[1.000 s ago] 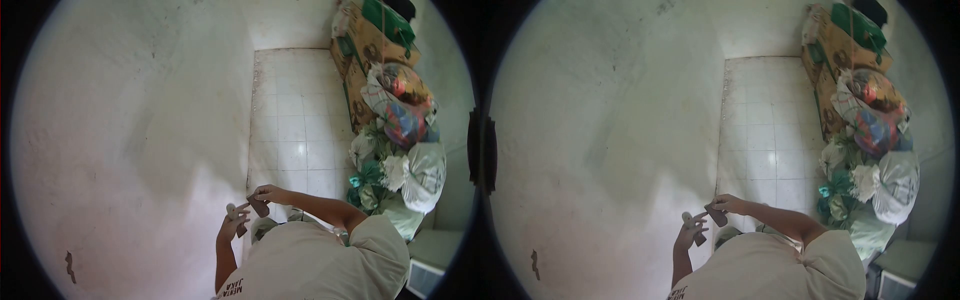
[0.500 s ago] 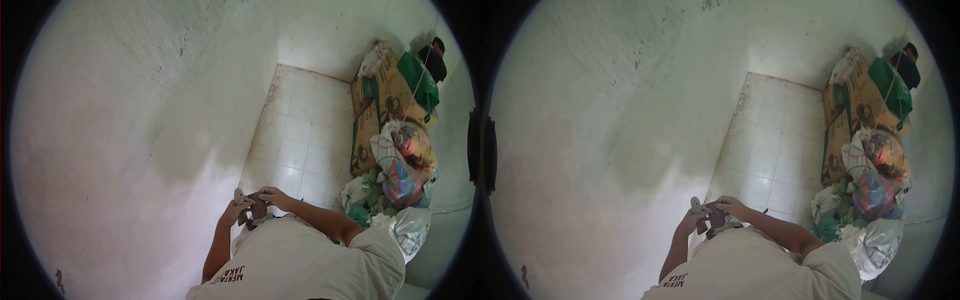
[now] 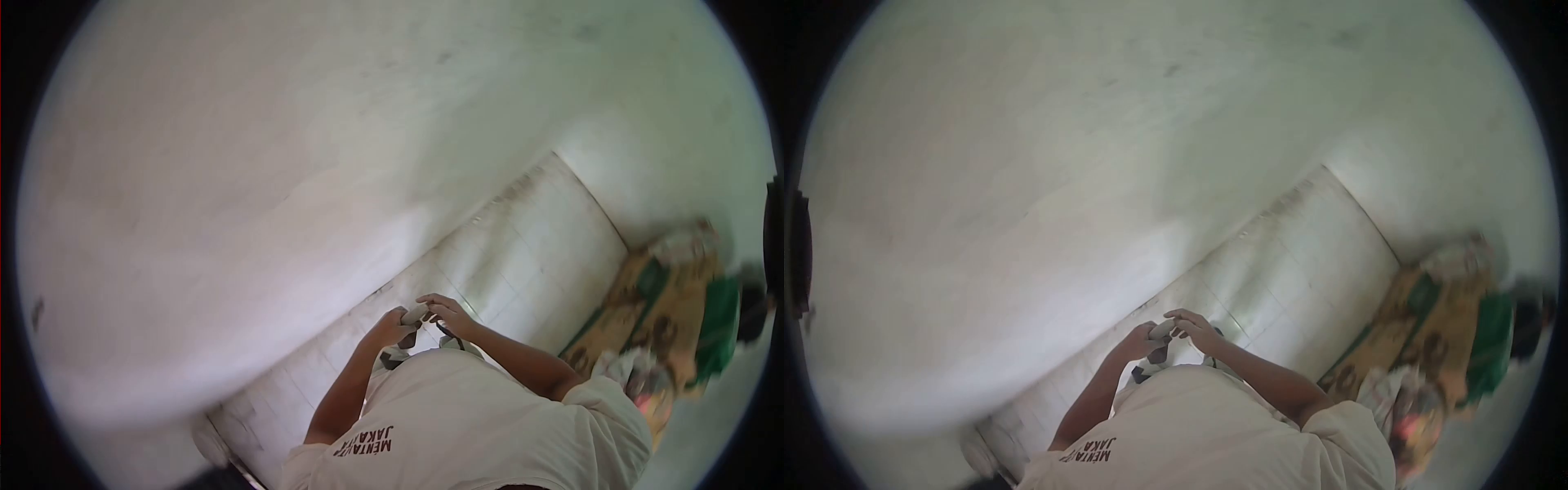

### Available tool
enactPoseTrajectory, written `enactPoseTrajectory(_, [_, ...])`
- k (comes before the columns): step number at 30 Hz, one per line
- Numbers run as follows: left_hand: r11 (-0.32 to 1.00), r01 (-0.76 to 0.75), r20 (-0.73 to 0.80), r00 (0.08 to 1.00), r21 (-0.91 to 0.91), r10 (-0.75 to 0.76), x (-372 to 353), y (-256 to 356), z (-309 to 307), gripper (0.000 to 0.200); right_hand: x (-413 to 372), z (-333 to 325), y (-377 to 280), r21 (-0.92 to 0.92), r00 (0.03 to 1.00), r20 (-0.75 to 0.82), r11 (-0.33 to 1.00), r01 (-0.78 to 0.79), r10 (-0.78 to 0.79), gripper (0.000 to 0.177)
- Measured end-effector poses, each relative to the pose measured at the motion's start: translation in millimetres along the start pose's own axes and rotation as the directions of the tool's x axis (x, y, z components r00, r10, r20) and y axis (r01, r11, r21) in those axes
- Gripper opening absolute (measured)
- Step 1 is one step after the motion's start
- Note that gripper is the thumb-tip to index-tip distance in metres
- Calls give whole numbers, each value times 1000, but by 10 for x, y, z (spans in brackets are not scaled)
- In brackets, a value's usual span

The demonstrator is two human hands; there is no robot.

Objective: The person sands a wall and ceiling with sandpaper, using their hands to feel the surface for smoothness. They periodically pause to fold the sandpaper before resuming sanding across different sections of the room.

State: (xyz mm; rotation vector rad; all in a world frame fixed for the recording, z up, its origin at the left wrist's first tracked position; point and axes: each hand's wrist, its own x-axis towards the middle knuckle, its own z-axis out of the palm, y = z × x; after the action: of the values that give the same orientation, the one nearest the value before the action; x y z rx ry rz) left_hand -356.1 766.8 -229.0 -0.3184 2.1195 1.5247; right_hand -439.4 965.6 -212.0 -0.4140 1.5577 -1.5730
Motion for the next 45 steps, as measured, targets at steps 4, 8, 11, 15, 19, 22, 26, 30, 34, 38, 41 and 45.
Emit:
enactPoseTrajectory(4, [997, -45, -192, 981, -68, 31, -12, -81, 352, 35, 93, -178, -11, -113, 984, 177, 994, 5, 15, 33])
enactPoseTrajectory(8, [994, -43, -418, 908, -100, -3, -136, -146, 725, 41, 211, -336, 88, -184, 945, 313, 982, -43, 100, 23])
enactPoseTrajectory(11, [997, 20, -652, 757, 75, 34, -299, -442, 930, 50, 267, -436, 311, -224, 914, 382, 973, -48, 133, 18])
enactPoseTrajectory(15, [968, 114, -799, 547, -224, -249, -637, -869, 1151, 62, 473, -438, 686, -232, 890, 379, 957, -172, 252, 15])
enactPoseTrajectory(19, [970, 171, -779, 580, -172, -241, -806, -1120, 1299, 62, 574, -133, 810, -177, 840, 369, 917, -358, 399, 16])
enactPoseTrajectory(22, [957, 245, -875, 414, -159, -251, -929, -1169, 1255, 62, 797, -2, 984, -267, 880, 322, 925, -270, 349, 21])
enactPoseTrajectory(26, [921, 168, -891, 240, -352, -385, -1183, -1599, 1340, 49, 1052, -65, 1291, -490, 945, 181, 858, -154, 273, 22])
enactPoseTrajectory(30, [878, 118, -877, 71, -465, -474, -1513, -2206, 1663, 35, 1366, -311, 1811, -753, 986, 39, 653, -79, 165, 17])
enactPoseTrajectory(34, [766, 2, -763, -89, -643, -641, -1522, -2380, 2045, 23, 1777, -327, 2093, -920, 997, 73, 385, 75, -20, 17])
enactPoseTrajectory(38, [585, -207, -588, -55, -784, -807, -1149, -2391, 2422, 17, 2209, -267, 2609, -947, 995, 46, 321, 17, 84, 17])
enactPoseTrajectory(41, [137, -687, -299, 122, -714, -946, -663, -2479, 2679, 19, 2552, -237, 3091, -964, 993, 52, 264, 23, 106, 17])
enactPoseTrajectory(45, [105, -565, -137, 15, -819, -990, -90, -2397, 2948, 17, 3002, -266, 3886, -943, 989, -67, 314, -107, 135, 17])
